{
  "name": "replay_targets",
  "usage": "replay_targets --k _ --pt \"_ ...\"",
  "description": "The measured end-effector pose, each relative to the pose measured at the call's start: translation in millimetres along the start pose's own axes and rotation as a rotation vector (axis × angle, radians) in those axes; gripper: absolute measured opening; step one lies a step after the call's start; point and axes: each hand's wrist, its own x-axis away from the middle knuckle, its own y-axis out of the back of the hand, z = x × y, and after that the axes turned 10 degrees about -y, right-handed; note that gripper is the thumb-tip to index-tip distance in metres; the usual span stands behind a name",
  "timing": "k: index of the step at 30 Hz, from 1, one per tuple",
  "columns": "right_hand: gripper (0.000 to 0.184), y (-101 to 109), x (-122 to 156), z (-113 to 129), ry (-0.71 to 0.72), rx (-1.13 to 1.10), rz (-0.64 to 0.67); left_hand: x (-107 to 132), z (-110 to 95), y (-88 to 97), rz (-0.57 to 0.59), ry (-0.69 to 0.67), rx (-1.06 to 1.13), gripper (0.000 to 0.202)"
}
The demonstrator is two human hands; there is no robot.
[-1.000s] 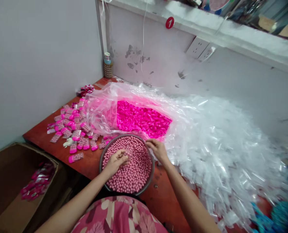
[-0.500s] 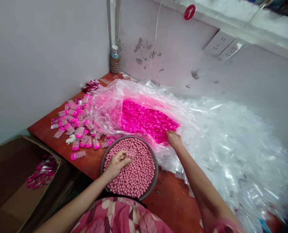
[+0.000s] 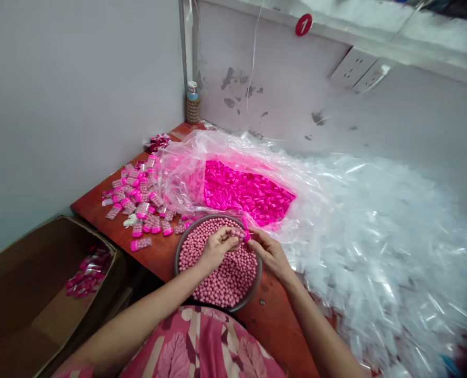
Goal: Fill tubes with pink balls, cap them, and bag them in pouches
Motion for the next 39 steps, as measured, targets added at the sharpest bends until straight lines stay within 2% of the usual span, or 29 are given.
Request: replay_targets --k 3,6,8,11,14,18,23,28,31,34,37,39 --pt "0.030 -11 9 -5 0.018 -0.016 -0.036 9 0 1.9 0.033 -0.019 -0.049 0.023" --pt "0.025 -9 12 -4 0.073 0.075 -0.132 17 2 8.2 0.058 -0.049 -0.173 0.024" --pt "0.024 -6 14 3 0.163 0.183 -0.195 21 4 12.3 0.049 -0.084 -0.288 0.027" --pt "0.025 -8 18 19 0.349 0.381 -0.143 25 4 15.6 0.057 -0.154 -0.428 0.029" --pt "0.026 -18 19 27 0.448 0.543 -0.090 29 2 16.8 0.066 -0.204 -0.470 0.026" --pt "0.031 -28 23 25 0.478 0.703 -0.140 31 -4 19.0 0.055 -0.262 -0.514 0.023" --pt "0.040 -30 32 27 0.463 0.842 -0.115 30 -21 18.2 0.179 -0.353 -0.646 0.017" --pt "0.042 -29 32 24 0.477 0.777 -0.149 27 -33 12.8 0.262 -0.426 -0.802 0.016" --pt "0.035 -26 29 18 0.475 0.691 -0.170 23 -33 13.1 0.273 -0.387 -0.801 0.015" --pt "0.032 -22 26 22 0.474 0.688 -0.145 20 -28 16.5 0.269 -0.267 -0.702 0.017" --pt "0.045 -14 23 43 0.541 0.822 -0.087 20 -23 19.7 0.295 -0.167 -0.594 0.018" --pt "0.054 -9 20 61 0.628 0.946 0.019 22 -21 21.1 0.334 -0.107 -0.514 0.018"
